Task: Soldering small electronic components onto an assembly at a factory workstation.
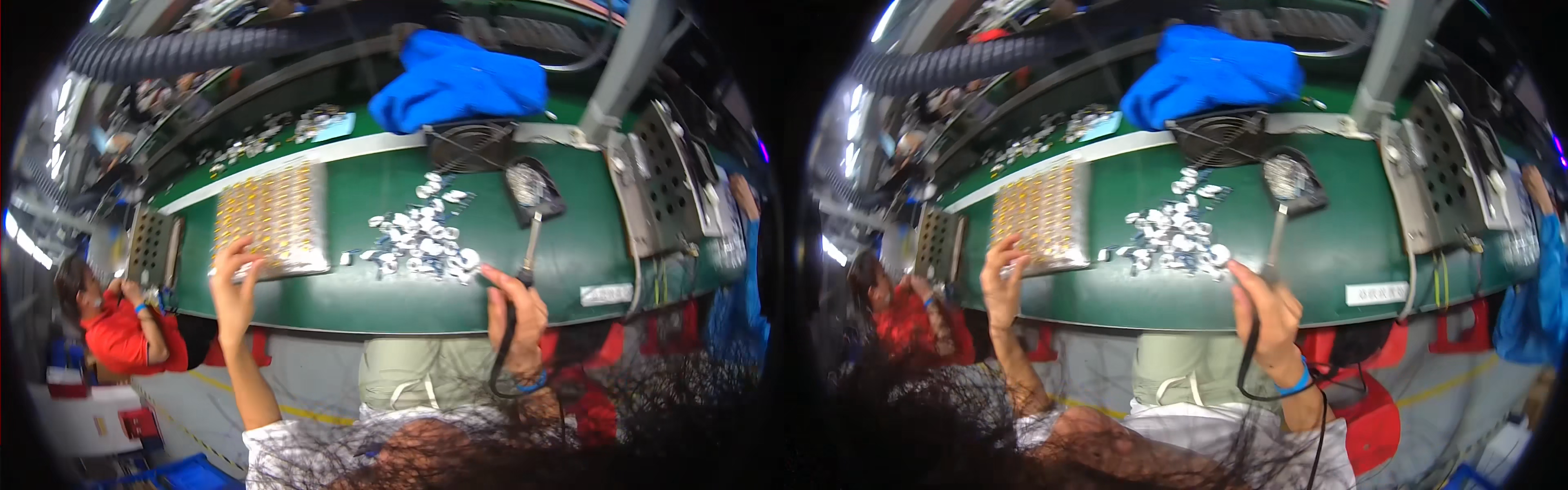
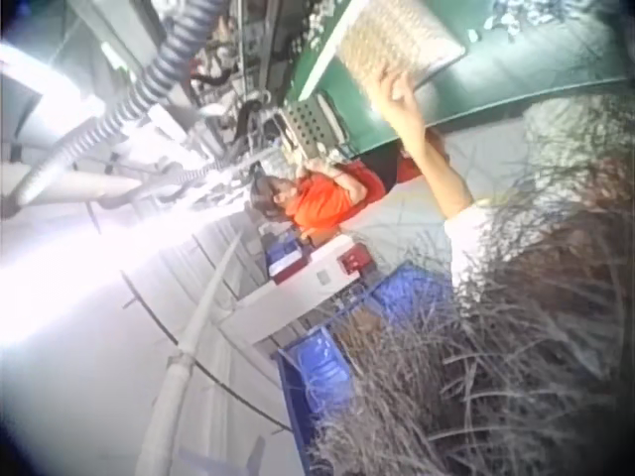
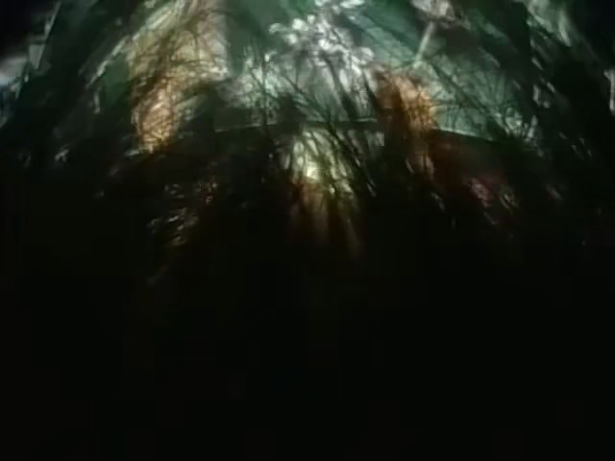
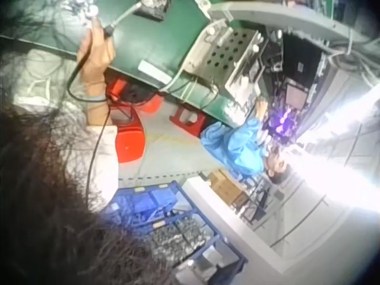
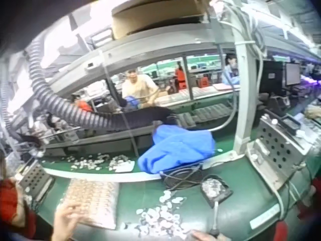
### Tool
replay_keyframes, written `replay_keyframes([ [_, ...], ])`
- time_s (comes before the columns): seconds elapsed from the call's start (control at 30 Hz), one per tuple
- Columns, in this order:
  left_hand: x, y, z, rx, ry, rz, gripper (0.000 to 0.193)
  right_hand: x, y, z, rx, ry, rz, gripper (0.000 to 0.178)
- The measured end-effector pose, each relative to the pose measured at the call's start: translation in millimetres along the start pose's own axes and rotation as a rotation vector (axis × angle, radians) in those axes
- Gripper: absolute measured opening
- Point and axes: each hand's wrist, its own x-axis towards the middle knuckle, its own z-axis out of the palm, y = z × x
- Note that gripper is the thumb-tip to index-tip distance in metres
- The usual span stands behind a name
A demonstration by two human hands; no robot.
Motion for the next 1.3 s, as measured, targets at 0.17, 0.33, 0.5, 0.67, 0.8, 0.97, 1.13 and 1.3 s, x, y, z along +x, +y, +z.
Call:
replay_keyframes([
  [0.17, 14.7, 36.0, 20.3, -0.652, 0.062, -0.052, 0.010, 13.8, -8.1, -1.5, 0.068, 0.018, 0.050, 0.027],
  [0.33, 38.2, 123.9, 85.2, -0.910, -0.287, -0.058, 0.041, 13.6, 4.3, -0.3, 0.170, 0.122, -0.059, 0.047],
  [0.5, 66.5, 153.2, 124.1, -0.915, -0.595, 0.144, 0.021, -3.9, 0.5, -23.0, 0.099, -0.027, -0.001, 0.033],
  [0.67, 63.4, 161.1, 146.3, -0.960, -0.696, 0.077, 0.015, -12.2, 4.8, -30.1, 0.175, -0.005, 0.024, 0.044],
  [0.8, 55.9, 156.0, 158.7, -1.015, -0.667, 0.031, 0.015, -8.1, 1.0, -35.1, 0.153, 0.019, -0.014, 0.050],
  [0.97, 49.0, 157.1, 170.2, -1.136, -0.590, -0.085, 0.011, -16.2, 6.2, -32.6, 0.069, 0.017, -0.014, 0.041],
  [1.13, 47.8, 157.1, 169.1, -0.932, -0.514, 0.164, 0.012, -17.8, 2.7, -30.2, 0.090, 0.000, 0.066, 0.030],
  [1.3, 47.2, 160.8, 168.9, -0.761, -0.494, 0.290, 0.012, -15.9, 1.6, -28.8, 0.047, -0.036, 0.050, 0.031],
])
